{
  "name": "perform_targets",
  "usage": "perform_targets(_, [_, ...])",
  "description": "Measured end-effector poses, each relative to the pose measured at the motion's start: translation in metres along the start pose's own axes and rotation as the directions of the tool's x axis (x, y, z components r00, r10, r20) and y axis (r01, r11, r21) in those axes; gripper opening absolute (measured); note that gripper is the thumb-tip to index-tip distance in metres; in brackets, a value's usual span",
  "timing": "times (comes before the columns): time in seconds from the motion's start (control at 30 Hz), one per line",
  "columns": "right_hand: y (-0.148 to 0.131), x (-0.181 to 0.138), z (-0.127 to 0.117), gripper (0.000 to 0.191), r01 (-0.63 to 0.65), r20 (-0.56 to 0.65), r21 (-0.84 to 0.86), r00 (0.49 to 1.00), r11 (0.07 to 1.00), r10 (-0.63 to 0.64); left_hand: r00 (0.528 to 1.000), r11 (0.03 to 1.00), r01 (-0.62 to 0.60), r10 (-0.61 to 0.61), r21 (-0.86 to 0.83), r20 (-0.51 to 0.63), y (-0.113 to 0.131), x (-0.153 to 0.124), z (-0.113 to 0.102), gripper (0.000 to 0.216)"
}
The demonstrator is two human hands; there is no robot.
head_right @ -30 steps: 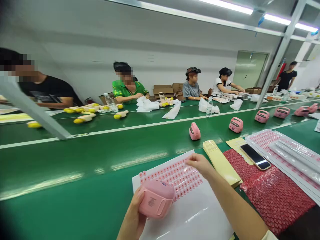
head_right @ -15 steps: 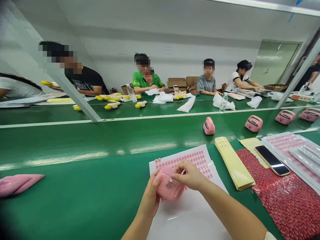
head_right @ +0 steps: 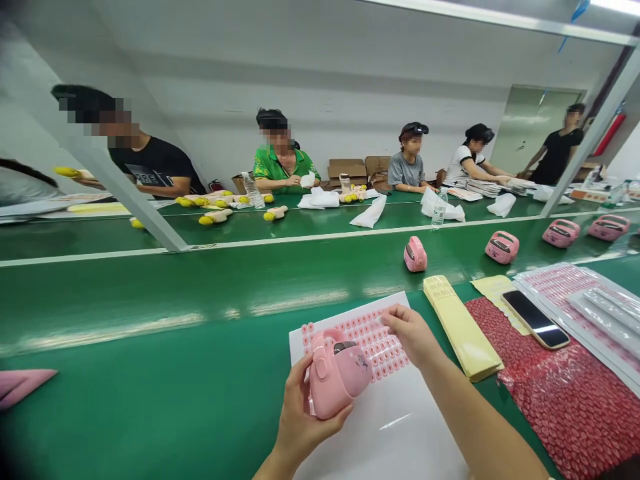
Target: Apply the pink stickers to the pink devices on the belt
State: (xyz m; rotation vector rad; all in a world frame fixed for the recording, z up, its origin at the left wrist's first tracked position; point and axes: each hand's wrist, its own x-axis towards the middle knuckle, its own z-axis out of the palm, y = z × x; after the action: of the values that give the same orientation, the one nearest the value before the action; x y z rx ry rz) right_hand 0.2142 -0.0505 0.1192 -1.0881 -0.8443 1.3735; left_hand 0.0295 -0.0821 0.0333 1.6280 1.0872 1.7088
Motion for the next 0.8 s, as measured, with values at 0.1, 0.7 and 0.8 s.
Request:
perform_targets(0.1, [-0.014,0.003,-0.028,0.031,0.049,-0.14,-0.031,0.989,0.998,-0.053,0.992,0.991,-0.109,0.104,0.081,0.066,-0.007,-0.003,-0.006,0.083])
perform_targets(0.7, [-0.005,0.008,-0.149,0.012,-0.303,-0.475,-0.841,0.811,0.448,-0.343,0.701,0.489,0.582,-0.707,-0.649,0.096,0.009,0.026,-0.024,0.073])
perform_targets(0.8, [-0.006,0.01,-0.144,0.004,-0.327,-0.434,-0.896,0.785,0.299,-0.443,0.633,0.301,0.559,-0.757,-0.773,0.162,-0.003,0.028,-0.028,0.05])
